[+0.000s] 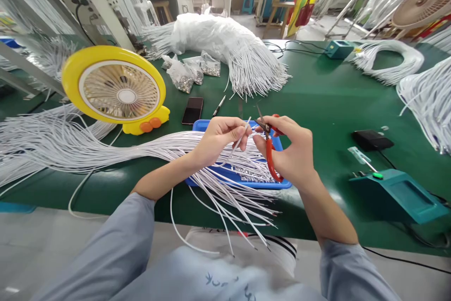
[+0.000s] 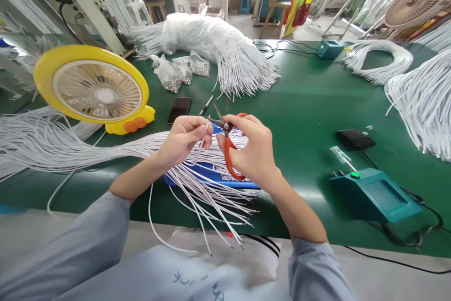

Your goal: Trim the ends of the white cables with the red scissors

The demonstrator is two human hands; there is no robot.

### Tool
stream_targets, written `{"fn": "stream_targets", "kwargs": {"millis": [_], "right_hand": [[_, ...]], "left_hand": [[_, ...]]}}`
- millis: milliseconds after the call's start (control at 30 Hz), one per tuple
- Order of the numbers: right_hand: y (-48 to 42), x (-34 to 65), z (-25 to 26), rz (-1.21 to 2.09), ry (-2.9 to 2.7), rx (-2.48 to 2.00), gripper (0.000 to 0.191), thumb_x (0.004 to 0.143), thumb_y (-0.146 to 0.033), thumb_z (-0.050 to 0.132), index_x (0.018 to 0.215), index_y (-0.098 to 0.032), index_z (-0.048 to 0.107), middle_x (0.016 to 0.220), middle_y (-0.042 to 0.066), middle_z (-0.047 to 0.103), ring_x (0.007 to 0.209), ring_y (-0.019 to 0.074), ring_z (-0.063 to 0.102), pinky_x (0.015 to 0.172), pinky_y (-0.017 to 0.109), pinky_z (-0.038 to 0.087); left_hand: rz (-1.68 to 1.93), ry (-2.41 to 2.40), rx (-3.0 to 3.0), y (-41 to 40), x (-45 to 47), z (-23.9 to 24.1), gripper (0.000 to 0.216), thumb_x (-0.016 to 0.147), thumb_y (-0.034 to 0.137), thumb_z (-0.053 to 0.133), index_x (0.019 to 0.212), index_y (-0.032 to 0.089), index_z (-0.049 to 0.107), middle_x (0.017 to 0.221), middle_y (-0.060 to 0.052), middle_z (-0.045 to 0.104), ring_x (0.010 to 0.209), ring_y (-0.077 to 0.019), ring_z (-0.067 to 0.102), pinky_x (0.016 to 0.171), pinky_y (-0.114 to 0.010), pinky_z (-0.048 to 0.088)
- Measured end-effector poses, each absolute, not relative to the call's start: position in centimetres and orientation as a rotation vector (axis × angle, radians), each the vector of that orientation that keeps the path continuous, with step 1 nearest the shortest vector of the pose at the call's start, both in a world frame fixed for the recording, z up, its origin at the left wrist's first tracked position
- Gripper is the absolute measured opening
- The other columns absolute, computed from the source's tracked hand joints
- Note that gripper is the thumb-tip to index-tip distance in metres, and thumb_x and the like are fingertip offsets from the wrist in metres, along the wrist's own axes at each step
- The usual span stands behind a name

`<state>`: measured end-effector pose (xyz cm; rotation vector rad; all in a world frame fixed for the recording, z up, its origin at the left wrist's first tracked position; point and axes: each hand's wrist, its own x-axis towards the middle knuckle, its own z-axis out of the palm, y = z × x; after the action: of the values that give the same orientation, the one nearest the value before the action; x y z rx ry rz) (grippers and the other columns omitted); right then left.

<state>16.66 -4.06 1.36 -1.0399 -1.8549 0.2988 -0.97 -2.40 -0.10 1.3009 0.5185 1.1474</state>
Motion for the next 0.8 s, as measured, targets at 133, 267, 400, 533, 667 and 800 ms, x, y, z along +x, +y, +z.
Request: {"fn": "stream_targets", "kwargs": {"millis": [133, 267, 400, 533, 667, 800], "right_hand": [[-3.89, 16.68, 1.29, 0.299, -1.883, -1.054, 0.024, 0.073, -0.017, 0.068, 0.096, -0.02, 0.068, 0.08, 0.002, 0.069, 0.07, 0.0155, 0.061, 0.064, 0.029, 0.049], [-4.03, 16.75, 1.57, 0.29, -1.912, -1.059, 0.021, 0.074, -0.017, 0.068, 0.094, -0.02, 0.068, 0.077, 0.001, 0.068, 0.069, 0.0145, 0.06, 0.061, 0.027, 0.047], [-4.38, 16.73, 1.88, 0.27, -1.939, -1.068, 0.017, 0.075, -0.018, 0.067, 0.092, -0.02, 0.068, 0.074, 0.001, 0.067, 0.064, 0.0133, 0.058, 0.057, 0.027, 0.045], [-4.59, 16.72, 2.0, 0.246, -1.969, -1.075, 0.016, 0.074, -0.018, 0.067, 0.089, -0.023, 0.068, 0.069, -0.001, 0.065, 0.058, 0.0128, 0.056, 0.055, 0.027, 0.043], [-4.73, 16.76, 2.01, 0.205, -1.981, -1.09, 0.019, 0.072, -0.017, 0.067, 0.089, -0.024, 0.069, 0.069, 0.0, 0.065, 0.061, 0.0148, 0.057, 0.057, 0.029, 0.044], [-4.8, 16.78, 1.98, 0.182, -1.993, -1.069, 0.021, 0.073, -0.019, 0.068, 0.093, -0.025, 0.069, 0.07, 0.0, 0.065, 0.062, 0.0153, 0.057, 0.059, 0.029, 0.045]], "left_hand": [[1.123, 0.504, 1.292, -2.39, -0.94, -0.11, 0.029, 0.086, 0.038, 0.066, 0.076, 0.012, 0.064, 0.058, -0.001, 0.059, 0.051, -0.0082, 0.053, 0.051, -0.02, 0.041], [1.127, 0.506, 1.275, -2.5, -1.02, -0.01, 0.03, 0.087, 0.037, 0.064, 0.072, 0.012, 0.061, 0.058, 0.0, 0.056, 0.05, -0.0073, 0.053, 0.049, -0.019, 0.038], [1.147, 0.503, 1.28, -2.6, -0.98, 0.12, 0.031, 0.089, 0.035, 0.062, 0.069, 0.011, 0.06, 0.055, 0.002, 0.052, 0.046, -0.0049, 0.049, 0.046, -0.017, 0.031], [1.152, 0.525, 1.245, -2.58, -0.83, 0.22, 0.034, 0.085, 0.04, 0.067, 0.068, 0.011, 0.06, 0.054, 0.001, 0.051, 0.044, -0.0041, 0.045, 0.043, -0.017, 0.029], [1.161, 0.55, 1.29, -2.48, -0.84, -0.16, 0.035, 0.084, 0.044, 0.067, 0.071, 0.011, 0.062, 0.055, 0.001, 0.053, 0.044, -0.0049, 0.045, 0.042, -0.017, 0.034], [1.216, 0.544, 1.445, -2.46, -0.89, -0.65, 0.033, 0.088, 0.043, 0.063, 0.077, 0.012, 0.065, 0.061, -0.001, 0.057, 0.047, -0.0058, 0.049, 0.044, -0.018, 0.041]]}}
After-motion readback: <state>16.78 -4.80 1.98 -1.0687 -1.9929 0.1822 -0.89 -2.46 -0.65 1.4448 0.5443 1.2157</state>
